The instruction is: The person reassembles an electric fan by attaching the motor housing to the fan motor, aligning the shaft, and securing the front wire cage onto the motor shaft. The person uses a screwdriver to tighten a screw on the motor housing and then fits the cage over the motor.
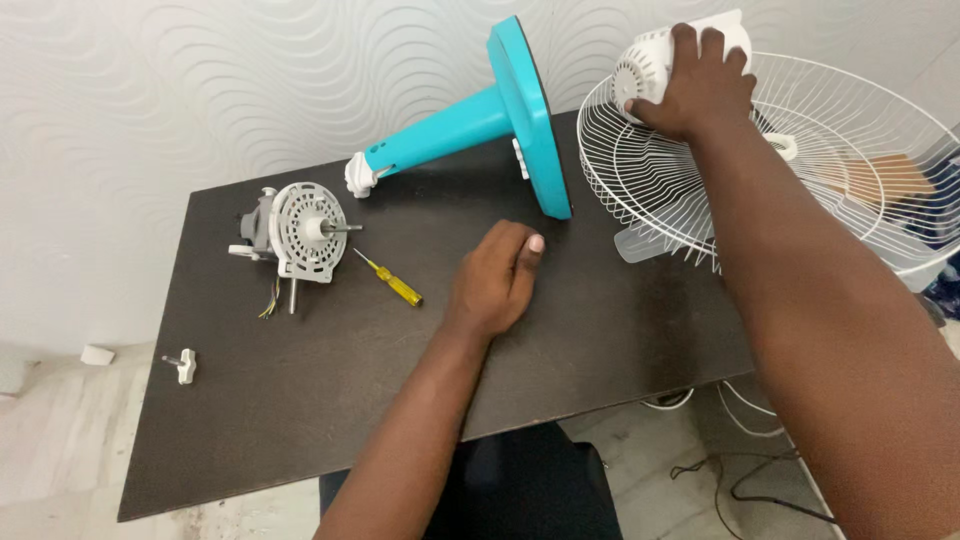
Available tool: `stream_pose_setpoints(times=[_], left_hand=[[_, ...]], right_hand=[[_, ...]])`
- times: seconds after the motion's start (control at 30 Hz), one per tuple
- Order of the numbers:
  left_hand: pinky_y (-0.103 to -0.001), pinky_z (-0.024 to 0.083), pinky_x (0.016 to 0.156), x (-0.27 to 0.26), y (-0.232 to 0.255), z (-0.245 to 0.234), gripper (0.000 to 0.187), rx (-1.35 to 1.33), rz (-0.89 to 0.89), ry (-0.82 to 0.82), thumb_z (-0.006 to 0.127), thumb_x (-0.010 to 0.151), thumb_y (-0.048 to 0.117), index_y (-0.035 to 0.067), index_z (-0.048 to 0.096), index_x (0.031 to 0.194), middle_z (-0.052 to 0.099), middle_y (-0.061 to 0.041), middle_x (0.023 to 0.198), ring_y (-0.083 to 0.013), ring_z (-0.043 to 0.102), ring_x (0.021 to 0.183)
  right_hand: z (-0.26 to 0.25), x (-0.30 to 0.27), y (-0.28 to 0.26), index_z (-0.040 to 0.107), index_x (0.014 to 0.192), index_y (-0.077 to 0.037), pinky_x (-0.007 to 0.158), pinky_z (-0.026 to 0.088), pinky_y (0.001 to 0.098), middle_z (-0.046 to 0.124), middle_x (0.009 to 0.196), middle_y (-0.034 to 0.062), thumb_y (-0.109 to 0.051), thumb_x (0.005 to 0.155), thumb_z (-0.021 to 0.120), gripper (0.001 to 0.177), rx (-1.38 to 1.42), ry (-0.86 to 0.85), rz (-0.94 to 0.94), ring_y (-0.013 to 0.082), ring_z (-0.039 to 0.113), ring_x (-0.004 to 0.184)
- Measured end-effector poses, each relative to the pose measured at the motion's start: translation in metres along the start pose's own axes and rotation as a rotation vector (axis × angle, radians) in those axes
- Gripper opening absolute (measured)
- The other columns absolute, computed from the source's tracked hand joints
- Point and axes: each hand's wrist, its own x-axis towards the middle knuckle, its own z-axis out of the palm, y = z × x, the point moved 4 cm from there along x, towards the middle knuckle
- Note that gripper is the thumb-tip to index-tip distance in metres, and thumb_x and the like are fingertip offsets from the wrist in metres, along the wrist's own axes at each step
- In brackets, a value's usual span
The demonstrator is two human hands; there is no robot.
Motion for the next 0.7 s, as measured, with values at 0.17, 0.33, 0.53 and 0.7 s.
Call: stream_pose_setpoints(times=[0.17,0.33,0.53,0.7], left_hand=[[-0.047,0.052,0.074,-0.001,-0.001,0.0,0.035,0.019,0.029,-0.001,0.047,0.11,0.036,0.005,0.063,0.105,0.064,-0.015,0.097,-0.0388,0.066,0.088],[-0.047,0.052,0.074,-0.001,-0.002,0.0,0.033,0.02,0.057,0.006,0.048,0.11,0.035,0.006,0.062,0.105,0.063,-0.015,0.097,-0.0387,0.065,0.088],[-0.048,0.051,0.073,0.001,-0.003,0.004,0.029,0.051,0.016,-0.053,0.05,0.108,0.033,0.007,0.062,0.104,0.063,-0.014,0.097,-0.0384,0.065,0.087],[-0.047,0.052,0.075,0.0,0.0,0.002,0.025,0.062,0.026,-0.047,0.054,0.108,0.031,0.008,0.062,0.103,0.063,-0.013,0.097,-0.0372,0.066,0.088]], right_hand=[[-0.012,-0.01,-0.014,0.019,0.172,-0.029,0.086,0.05,0.0676,0.024,0.153,0.0362,-0.068,0.079,0.08,0.118,-0.031,0.063,0.003,0.0622,0.044,0.123],[-0.02,-0.009,-0.017,0.025,0.167,-0.025,0.086,0.051,0.0662,0.017,0.153,0.0394,-0.061,0.07,0.086,0.121,-0.005,0.043,0.082,0.0644,0.043,0.123],[-0.016,-0.005,-0.007,0.034,0.157,-0.011,0.086,0.052,0.0663,0.014,0.16,0.037,-0.064,0.069,0.087,0.116,-0.01,0.075,0.089,0.0631,0.04,0.133],[-0.025,0.002,-0.014,0.033,0.151,0.007,0.092,0.044,0.0723,0.053,0.132,0.0363,-0.076,0.07,0.087,0.128,-0.176,0.145,-0.137,0.0586,0.04,0.136]])
